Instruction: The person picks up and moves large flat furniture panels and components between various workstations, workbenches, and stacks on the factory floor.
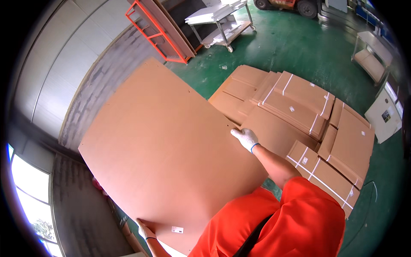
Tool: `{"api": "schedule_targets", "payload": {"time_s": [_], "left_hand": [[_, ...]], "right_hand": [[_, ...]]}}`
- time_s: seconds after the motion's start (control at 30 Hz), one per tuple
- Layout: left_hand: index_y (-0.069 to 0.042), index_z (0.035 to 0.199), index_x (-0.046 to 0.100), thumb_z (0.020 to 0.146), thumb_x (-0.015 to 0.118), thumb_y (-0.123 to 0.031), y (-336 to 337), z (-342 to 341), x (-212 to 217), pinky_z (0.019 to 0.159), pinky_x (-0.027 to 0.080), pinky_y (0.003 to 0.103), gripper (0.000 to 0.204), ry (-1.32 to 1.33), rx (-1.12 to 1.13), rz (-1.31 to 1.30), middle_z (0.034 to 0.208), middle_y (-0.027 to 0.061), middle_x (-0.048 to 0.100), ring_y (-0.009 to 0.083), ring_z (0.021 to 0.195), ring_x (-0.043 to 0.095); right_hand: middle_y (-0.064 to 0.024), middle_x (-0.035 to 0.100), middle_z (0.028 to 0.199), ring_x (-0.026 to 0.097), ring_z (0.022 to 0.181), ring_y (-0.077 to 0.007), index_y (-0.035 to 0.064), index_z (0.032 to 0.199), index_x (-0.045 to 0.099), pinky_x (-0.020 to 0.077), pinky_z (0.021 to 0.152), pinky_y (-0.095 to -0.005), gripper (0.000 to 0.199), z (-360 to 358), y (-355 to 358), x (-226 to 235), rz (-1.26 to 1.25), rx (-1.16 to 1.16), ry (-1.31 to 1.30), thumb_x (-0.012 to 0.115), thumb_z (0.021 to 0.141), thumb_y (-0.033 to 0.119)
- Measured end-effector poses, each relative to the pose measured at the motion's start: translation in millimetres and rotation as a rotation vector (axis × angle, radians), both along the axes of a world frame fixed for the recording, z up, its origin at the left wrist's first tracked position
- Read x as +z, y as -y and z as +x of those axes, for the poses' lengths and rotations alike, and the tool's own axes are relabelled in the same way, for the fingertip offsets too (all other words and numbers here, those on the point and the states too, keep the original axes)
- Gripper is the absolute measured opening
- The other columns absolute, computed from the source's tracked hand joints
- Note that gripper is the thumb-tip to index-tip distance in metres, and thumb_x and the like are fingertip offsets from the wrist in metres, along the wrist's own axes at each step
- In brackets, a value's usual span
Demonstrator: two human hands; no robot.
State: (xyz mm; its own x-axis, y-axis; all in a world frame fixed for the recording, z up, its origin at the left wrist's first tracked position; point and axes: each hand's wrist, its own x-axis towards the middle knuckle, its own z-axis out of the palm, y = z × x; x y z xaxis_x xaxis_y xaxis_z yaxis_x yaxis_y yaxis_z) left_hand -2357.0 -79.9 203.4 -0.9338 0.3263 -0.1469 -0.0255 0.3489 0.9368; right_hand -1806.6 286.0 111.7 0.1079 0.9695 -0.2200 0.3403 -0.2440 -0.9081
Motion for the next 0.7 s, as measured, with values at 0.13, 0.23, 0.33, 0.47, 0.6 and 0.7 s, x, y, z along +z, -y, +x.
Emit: {"api": "schedule_targets", "payload": {"time_s": [0.13, 0.23, 0.33, 0.47, 0.6, 0.7], "left_hand": [[0.001, 0.134, 0.058, 0.092, 0.062, -0.062, -132.5, -83.7, -4.4, 0.094, 0.051, 0.036, 0.076, 0.057, -0.047, 0.049, 0.128, 0.0104, 0.061, 0.0231, 0.112, 0.058], [0.002, 0.129, 0.061, 0.091, 0.065, -0.060, -248.1, -147.8, -30.2, 0.088, 0.051, 0.035, 0.072, 0.081, -0.112, -0.028, 0.122, 0.0086, 0.062, 0.0214, 0.106, 0.057], [0.001, 0.118, 0.065, 0.092, 0.065, -0.060, -364.9, -198.9, -31.2, 0.077, 0.053, 0.034, 0.067, 0.013, -0.228, -0.063, 0.106, 0.0066, 0.064, 0.0196, 0.092, 0.060], [0.008, 0.112, 0.068, 0.095, 0.062, -0.057, -513.7, -256.4, -39.9, 0.079, 0.054, 0.035, 0.067, 0.021, -0.427, -0.063, 0.103, 0.0112, 0.069, 0.0211, 0.088, 0.063], [0.015, 0.101, 0.069, 0.094, 0.063, -0.057, -665.1, -281.2, -60.6, 0.073, 0.055, 0.037, 0.072, -0.175, -0.491, -0.269, 0.093, 0.0160, 0.072, 0.0221, 0.078, 0.063], [0.013, 0.083, 0.068, 0.094, 0.065, -0.055, -768.6, -286.3, -92.6, 0.062, 0.052, 0.038, 0.069, -0.239, -0.579, -0.226, 0.079, 0.0142, 0.070, 0.0202, 0.065, 0.058]], "right_hand": [[-0.0198, 0.072, 0.081, 0.071, 0.082, -0.0358, 0.0007, 0.084, 0.072, 0.0523, 0.072, -0.0455, 0.066, -54.7, -88.9, -12.9, 0.051, -0.062, -0.039, 0.066, 0.081, 0.066], [-0.0192, 0.073, 0.083, 0.071, 0.084, -0.0356, 0.0016, 0.088, 0.074, 0.0524, 0.073, -0.0441, 0.067, -76.0, -144.2, -16.7, -0.033, -0.120, -0.036, 0.065, 0.081, 0.068], [-0.0192, 0.073, 0.085, 0.071, 0.086, -0.0356, 0.0018, 0.091, 0.074, 0.0527, 0.074, -0.0446, 0.068, -110.8, -184.1, -30.4, -0.130, -0.233, 0.064, 0.065, 0.081, 0.069], [-0.0197, 0.071, 0.078, 0.069, 0.080, -0.0383, 0.0000, 0.080, 0.072, 0.0503, 0.071, -0.0474, 0.072, -143.7, -224.9, -41.8, -0.178, -0.356, 0.153, 0.059, 0.083, 0.071], [-0.0222, 0.073, 0.097, 0.069, 0.096, -0.0388, 0.0015, 0.102, 0.075, 0.0527, 0.083, -0.0460, 0.071, -159.7, -269.8, -63.6, -0.267, -0.446, 0.109, 0.060, 0.083, 0.068], [-0.0223, 0.073, 0.098, 0.069, 0.096, -0.0385, 0.0021, 0.104, 0.074, 0.0529, 0.083, -0.0446, 0.070, -170.1, -294.7, -82.4, -0.364, -0.532, 0.012, 0.062, 0.082, 0.067]]}}
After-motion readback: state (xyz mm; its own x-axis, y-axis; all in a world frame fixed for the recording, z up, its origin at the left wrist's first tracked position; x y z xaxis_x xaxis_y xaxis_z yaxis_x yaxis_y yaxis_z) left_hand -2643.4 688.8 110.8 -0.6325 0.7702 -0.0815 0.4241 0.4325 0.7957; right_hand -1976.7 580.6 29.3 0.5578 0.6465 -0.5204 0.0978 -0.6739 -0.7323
